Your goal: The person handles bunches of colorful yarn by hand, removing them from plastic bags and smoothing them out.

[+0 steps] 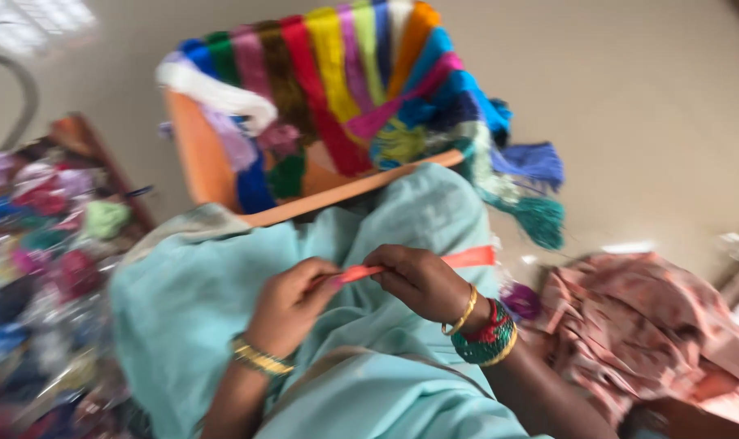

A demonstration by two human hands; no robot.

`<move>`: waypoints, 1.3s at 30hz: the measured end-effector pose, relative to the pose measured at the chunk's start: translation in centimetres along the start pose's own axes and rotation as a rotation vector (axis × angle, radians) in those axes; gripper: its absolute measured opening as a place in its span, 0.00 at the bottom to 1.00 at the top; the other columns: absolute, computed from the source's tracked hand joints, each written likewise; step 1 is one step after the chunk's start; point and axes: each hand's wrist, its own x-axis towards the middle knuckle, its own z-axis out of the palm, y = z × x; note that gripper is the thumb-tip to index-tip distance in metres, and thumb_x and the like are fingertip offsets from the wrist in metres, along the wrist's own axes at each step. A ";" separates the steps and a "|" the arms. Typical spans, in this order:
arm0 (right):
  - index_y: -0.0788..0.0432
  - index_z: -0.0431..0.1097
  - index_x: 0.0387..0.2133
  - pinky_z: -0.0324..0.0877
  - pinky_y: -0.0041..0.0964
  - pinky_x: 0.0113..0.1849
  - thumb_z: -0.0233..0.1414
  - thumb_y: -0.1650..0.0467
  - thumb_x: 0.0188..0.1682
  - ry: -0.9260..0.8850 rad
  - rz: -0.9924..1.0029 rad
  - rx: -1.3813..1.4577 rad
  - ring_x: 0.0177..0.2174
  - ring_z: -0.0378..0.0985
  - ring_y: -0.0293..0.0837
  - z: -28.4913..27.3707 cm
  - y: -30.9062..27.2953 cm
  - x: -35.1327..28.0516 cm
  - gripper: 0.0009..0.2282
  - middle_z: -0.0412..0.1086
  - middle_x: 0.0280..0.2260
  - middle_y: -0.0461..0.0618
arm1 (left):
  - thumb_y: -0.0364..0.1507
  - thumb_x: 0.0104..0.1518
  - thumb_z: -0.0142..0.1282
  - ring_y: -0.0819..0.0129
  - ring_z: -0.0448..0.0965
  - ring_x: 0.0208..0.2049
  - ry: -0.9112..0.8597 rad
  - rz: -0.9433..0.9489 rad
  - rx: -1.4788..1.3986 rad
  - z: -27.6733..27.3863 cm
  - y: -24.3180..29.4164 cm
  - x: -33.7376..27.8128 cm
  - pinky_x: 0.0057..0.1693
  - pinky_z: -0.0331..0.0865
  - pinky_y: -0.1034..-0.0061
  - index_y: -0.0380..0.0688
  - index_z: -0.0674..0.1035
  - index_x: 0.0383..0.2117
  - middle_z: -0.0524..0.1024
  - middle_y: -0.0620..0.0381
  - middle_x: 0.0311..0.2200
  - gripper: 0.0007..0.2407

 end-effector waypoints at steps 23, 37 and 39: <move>0.64 0.61 0.60 0.65 0.46 0.54 0.61 0.74 0.43 0.048 -0.258 -0.053 0.54 0.70 0.56 0.0 -2.0 -0.3 0.29 0.67 0.56 0.61 | 0.25 0.58 0.60 0.73 0.76 0.24 0.005 0.167 0.088 0.2 2.6 -0.5 0.34 0.72 0.79 0.38 0.81 0.36 0.81 0.54 0.24 0.04; 0.59 0.75 0.40 0.74 0.39 0.35 0.57 0.78 0.44 0.013 -0.261 -0.280 0.34 0.80 0.50 -1.7 -3.1 0.1 0.10 0.74 0.33 0.50 | 0.31 0.63 0.54 0.82 0.73 0.25 -0.217 -0.042 -0.424 0.1 3.0 -0.7 0.30 0.66 0.85 0.42 0.77 0.54 0.80 0.62 0.33 0.15; 0.58 0.75 0.40 0.74 0.38 0.35 0.58 0.77 0.46 0.039 -0.223 -0.265 0.34 0.80 0.49 -1.7 -4.0 0.2 0.09 0.74 0.33 0.50 | 0.32 0.65 0.51 0.82 0.71 0.24 -0.251 -0.046 -0.468 0.6 3.1 -0.6 0.30 0.67 0.86 0.42 0.78 0.55 0.81 0.62 0.33 0.15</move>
